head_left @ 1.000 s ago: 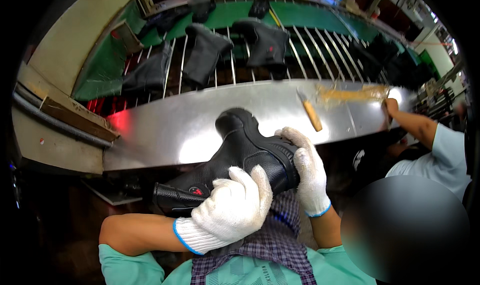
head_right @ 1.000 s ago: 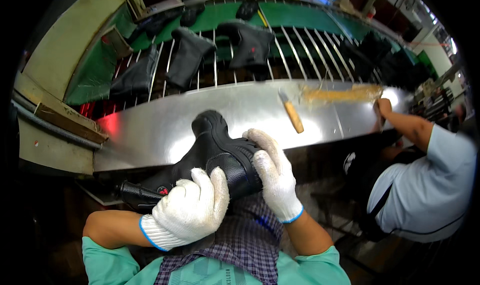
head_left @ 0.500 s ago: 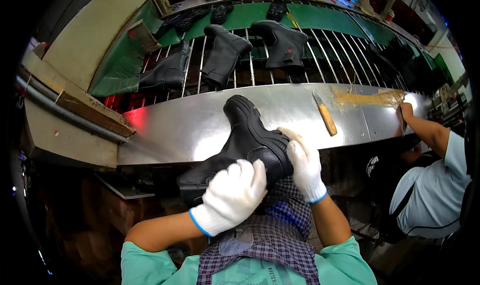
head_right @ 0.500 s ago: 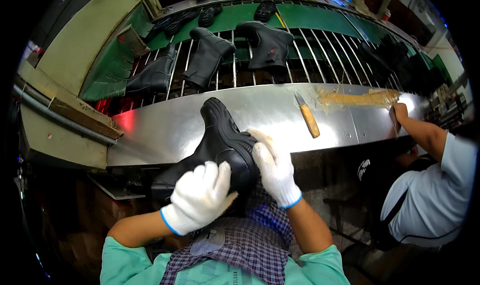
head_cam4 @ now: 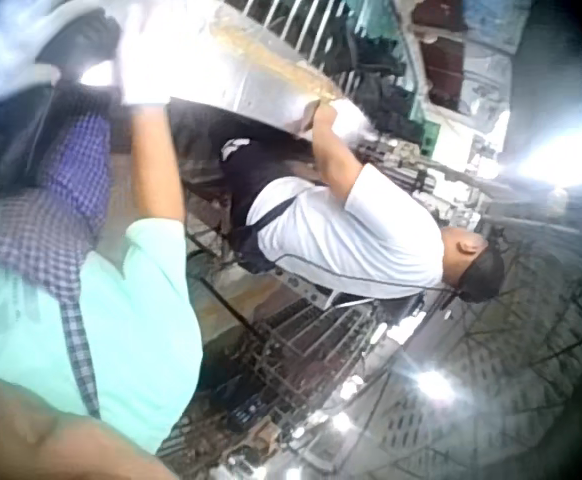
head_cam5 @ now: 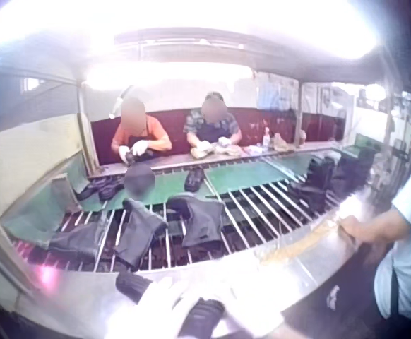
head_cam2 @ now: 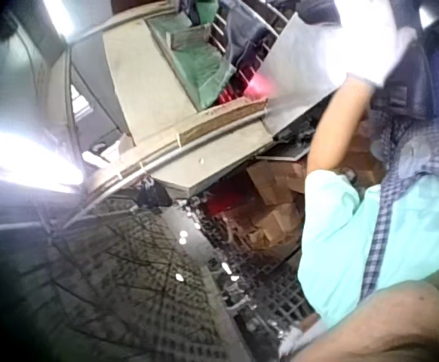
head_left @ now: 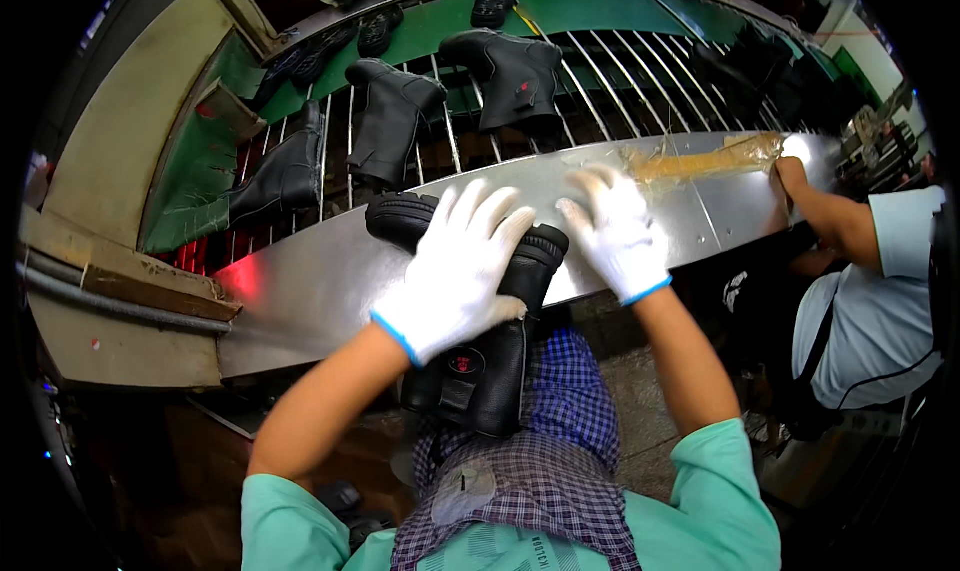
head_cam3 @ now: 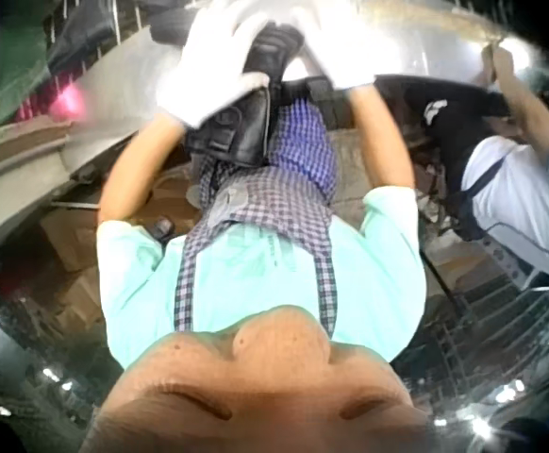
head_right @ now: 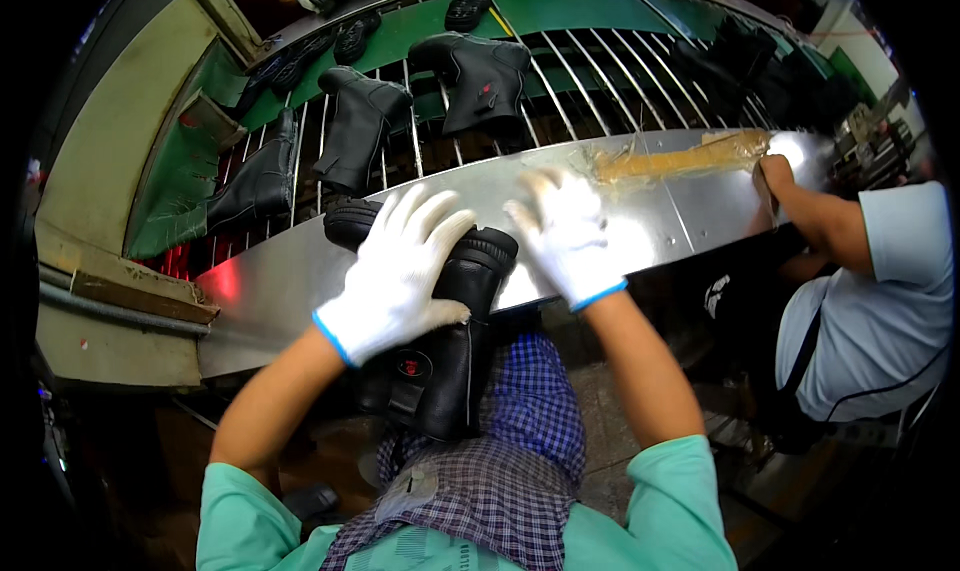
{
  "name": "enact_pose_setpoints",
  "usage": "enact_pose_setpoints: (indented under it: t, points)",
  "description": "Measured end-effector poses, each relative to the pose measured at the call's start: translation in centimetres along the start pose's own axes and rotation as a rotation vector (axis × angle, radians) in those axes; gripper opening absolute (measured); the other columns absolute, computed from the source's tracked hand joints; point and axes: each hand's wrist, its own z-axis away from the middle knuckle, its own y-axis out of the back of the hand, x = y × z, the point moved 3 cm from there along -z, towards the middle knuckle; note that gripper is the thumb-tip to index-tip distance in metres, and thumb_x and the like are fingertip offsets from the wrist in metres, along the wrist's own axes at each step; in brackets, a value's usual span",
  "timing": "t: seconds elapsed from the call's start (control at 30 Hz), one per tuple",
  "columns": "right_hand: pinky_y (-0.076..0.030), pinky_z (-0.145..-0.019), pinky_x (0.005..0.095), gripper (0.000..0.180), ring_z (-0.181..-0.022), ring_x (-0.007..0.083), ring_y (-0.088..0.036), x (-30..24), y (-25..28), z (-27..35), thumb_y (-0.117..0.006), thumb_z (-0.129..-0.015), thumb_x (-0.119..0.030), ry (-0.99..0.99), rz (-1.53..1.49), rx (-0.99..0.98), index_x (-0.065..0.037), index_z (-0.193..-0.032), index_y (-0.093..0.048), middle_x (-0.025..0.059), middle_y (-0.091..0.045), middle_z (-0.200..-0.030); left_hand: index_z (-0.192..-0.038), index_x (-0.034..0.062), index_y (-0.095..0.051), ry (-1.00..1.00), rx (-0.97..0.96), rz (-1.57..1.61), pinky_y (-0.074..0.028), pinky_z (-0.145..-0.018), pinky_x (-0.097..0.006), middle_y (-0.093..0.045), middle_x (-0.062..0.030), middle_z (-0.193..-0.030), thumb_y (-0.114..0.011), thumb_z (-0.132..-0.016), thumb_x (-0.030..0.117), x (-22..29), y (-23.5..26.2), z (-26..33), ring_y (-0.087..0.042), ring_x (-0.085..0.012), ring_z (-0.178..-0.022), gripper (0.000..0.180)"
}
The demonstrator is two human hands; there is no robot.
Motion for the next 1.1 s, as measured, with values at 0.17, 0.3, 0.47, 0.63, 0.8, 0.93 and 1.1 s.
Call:
enact_pose_setpoints:
  t: [0.17,0.3,0.47,0.63,0.8,0.93,1.1]
  points:
    - [-0.057,-0.092,0.0548,0.038,-0.111,0.042,-0.066,4.8,0.1,1.0,-0.068,-0.096,-0.025,-0.317,0.4,-0.353,-0.01,-0.13,-0.063,0.023,-0.064,-0.122,-0.151,0.0118,-0.051,0.101,-0.438,0.038,-0.05,-0.106,-0.049,-0.068,-0.0193,-0.13,-0.094,-0.065,0.05,-0.7,0.1,-3.3,-0.063,-0.0407,-0.121,0.103]
    - [-0.062,-0.084,0.0477,0.033,-0.101,0.0338,-0.071,5.0,2.4,4.2,-0.064,-0.097,-0.018,-0.503,-0.147,-0.277,-0.002,-0.126,-0.064,0.0219,-0.068,-0.113,-0.156,0.0116,-0.044,0.436,-0.461,-0.098,-0.051,-0.107,-0.049,-0.069,-0.0193,-0.13,-0.089,-0.068,0.063,-1.7,0.4,-1.5,-0.067,-0.0404,-0.116,0.111]
    - [-0.057,-0.051,0.0277,0.047,-0.057,0.0116,-0.063,-5.9,4.7,7.3,-0.057,-0.105,-0.027,-0.998,-1.494,-0.5,0.01,-0.134,-0.057,0.0103,-0.066,-0.077,-0.158,0.0074,-0.039,0.358,-0.272,-0.048,-0.054,-0.106,-0.048,-0.057,-0.0244,-0.147,-0.089,-0.07,0.06,-4.5,-0.5,-1.1,-0.065,-0.0442,-0.124,0.114]
    - [-0.053,-0.042,0.0244,0.039,-0.052,0.0113,-0.06,-6.2,2.8,5.0,-0.052,-0.111,-0.03,-0.983,-1.608,-0.871,0.003,-0.129,-0.06,0.0057,-0.063,-0.074,-0.157,0.0092,-0.039,0.477,-0.456,0.184,-0.053,-0.108,-0.046,-0.057,-0.0238,-0.148,-0.091,-0.07,0.052,-4.5,-0.2,-3.1,-0.064,-0.0426,-0.128,0.11]
    - [-0.053,-0.042,0.0275,0.042,-0.049,0.0108,-0.058,-5.7,0.0,1.4,-0.051,-0.111,-0.034,-0.939,-1.462,-1.047,0.004,-0.127,-0.059,0.0033,-0.059,-0.07,-0.155,0.0118,-0.041,0.497,-0.484,0.178,-0.054,-0.107,-0.046,-0.058,-0.0189,-0.146,-0.091,-0.072,0.045,-4.4,-0.3,-3.5,-0.064,-0.0419,-0.128,0.102]
    - [-0.059,-0.057,0.048,0.026,-0.063,0.0335,-0.073,-7.7,1.8,-0.1,-0.051,-0.107,-0.025,-0.023,-0.49,-0.812,-0.002,-0.117,-0.058,0.0198,-0.073,-0.079,-0.151,0.0093,-0.043,0.404,-0.454,0.134,-0.054,-0.103,-0.049,-0.058,-0.0179,-0.146,-0.088,-0.076,0.038,-3.7,-0.4,-3.2,-0.064,-0.0408,-0.125,0.092]
    - [-0.061,-0.066,0.0485,0.042,-0.073,0.0371,-0.076,-5.9,1.9,-1.3,-0.06,-0.103,-0.034,-0.029,-0.399,-0.946,-0.001,-0.128,-0.058,0.0179,-0.076,-0.086,-0.152,0.0094,-0.043,0.361,-0.418,0.135,-0.054,-0.103,-0.05,-0.057,-0.0174,-0.147,-0.09,-0.075,0.04,-4.2,-0.1,-2.0,-0.062,-0.0395,-0.128,0.095]
